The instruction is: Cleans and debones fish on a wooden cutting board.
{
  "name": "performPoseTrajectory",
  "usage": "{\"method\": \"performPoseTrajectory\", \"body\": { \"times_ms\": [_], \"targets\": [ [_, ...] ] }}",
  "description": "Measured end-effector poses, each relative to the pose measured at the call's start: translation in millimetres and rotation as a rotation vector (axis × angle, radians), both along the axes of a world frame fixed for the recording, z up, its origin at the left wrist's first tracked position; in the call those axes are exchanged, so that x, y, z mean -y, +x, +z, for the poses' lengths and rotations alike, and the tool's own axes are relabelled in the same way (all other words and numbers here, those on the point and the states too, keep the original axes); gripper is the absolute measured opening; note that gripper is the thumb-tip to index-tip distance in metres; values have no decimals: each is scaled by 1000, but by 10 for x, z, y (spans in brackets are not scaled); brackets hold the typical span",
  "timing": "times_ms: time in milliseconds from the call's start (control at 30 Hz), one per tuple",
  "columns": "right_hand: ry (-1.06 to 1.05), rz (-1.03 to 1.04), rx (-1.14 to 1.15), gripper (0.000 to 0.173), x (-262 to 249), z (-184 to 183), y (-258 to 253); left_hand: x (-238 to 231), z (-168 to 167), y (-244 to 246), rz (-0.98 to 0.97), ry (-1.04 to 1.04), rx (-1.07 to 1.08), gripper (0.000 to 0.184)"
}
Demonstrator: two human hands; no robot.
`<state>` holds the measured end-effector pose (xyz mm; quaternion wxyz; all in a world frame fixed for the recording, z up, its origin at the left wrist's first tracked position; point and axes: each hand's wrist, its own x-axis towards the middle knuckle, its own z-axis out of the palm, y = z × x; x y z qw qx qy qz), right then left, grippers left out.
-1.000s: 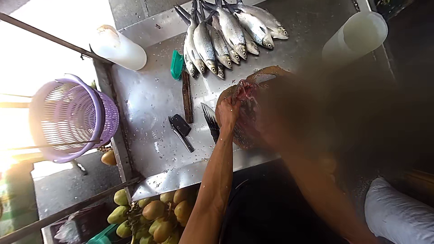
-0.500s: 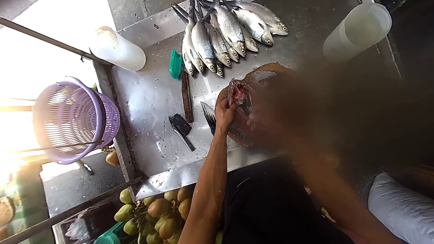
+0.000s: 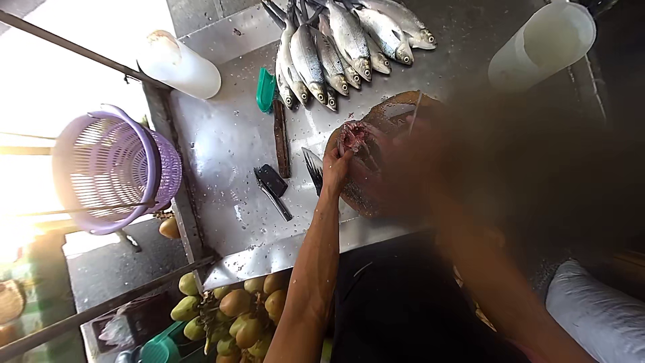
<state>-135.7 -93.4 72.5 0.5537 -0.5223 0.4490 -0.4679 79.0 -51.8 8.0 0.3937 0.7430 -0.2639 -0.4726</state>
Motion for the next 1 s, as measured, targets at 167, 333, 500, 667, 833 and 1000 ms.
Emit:
{"method": "performPoseTrajectory", "body": {
  "times_ms": [167,333,500,667,833,1000],
  "targets": [
    [587,-153,97,37,-15,-174,-274,-246,203,-111,42,113,-248,37],
    [305,373,-505,60,-222,39,-276,-511,363,-34,-134,302,33,37],
    [169,519,-875,51,-50,-229,-13,-428,298,-75,-303,-91,825,36],
    [153,670,-1111,55,294,-188,257,-151,-74,-286,-592,-131,1037,49],
    [116,838,-1240,55,563,-1,353,-64,-223,-299,-642,-108,1038,49],
    [-89,988,-1420,30,685,260,348,-75,-288,-279,-656,-108,1041,50]
  ]
}}
